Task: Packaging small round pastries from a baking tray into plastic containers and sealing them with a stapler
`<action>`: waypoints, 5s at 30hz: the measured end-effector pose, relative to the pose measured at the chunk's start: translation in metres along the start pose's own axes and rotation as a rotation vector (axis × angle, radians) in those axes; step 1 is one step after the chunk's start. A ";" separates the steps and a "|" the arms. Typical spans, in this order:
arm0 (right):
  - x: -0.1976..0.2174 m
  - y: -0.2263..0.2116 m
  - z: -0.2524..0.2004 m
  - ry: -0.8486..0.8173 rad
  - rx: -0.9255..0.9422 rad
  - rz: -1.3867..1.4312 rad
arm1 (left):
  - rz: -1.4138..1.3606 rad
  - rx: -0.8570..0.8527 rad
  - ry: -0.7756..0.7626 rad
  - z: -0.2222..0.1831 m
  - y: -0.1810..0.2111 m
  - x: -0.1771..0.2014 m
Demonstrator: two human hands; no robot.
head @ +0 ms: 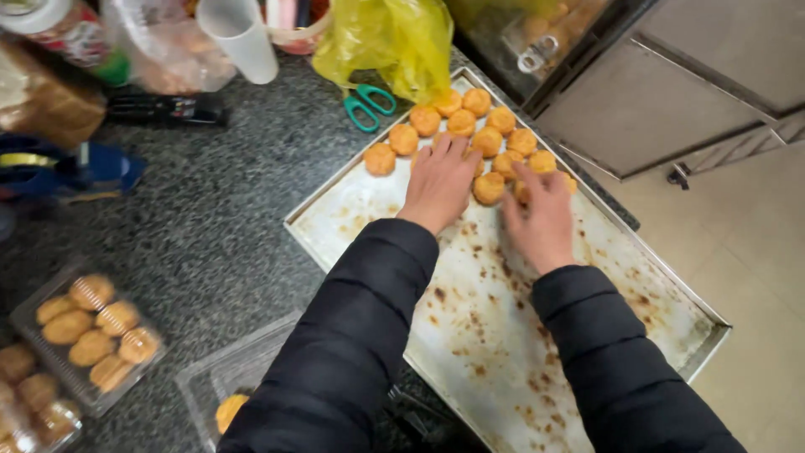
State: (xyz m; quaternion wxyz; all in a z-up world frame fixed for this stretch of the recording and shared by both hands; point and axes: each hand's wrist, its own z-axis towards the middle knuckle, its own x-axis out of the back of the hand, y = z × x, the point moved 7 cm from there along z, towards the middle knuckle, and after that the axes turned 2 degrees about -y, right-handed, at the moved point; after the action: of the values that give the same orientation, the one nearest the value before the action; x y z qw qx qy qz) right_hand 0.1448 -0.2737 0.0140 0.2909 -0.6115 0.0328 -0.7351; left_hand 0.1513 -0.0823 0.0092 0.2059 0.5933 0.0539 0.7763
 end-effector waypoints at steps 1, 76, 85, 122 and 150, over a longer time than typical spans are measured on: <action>-0.002 -0.001 0.005 -0.001 -0.007 -0.004 | -0.005 -0.005 -0.004 0.006 0.000 -0.011; -0.018 0.080 -0.007 -0.129 -0.244 -0.144 | 0.046 0.520 0.269 -0.319 -0.015 0.175; 0.002 0.029 -0.011 -0.228 -0.311 -0.215 | -0.010 0.500 0.232 -0.332 -0.023 0.171; -0.122 -0.359 -0.206 -0.502 0.392 0.047 | -0.080 0.820 0.535 -0.529 -0.066 0.255; 0.025 0.084 -0.003 -0.269 0.104 -0.348 | -0.161 0.088 -0.011 -0.069 0.025 0.039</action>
State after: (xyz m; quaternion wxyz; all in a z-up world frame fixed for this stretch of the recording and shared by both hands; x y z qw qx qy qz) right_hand 0.1726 -0.3561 0.0007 0.1926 -0.6848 -0.1502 -0.6866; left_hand 0.0716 -0.0785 0.0327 0.2417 0.5998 0.1343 0.7508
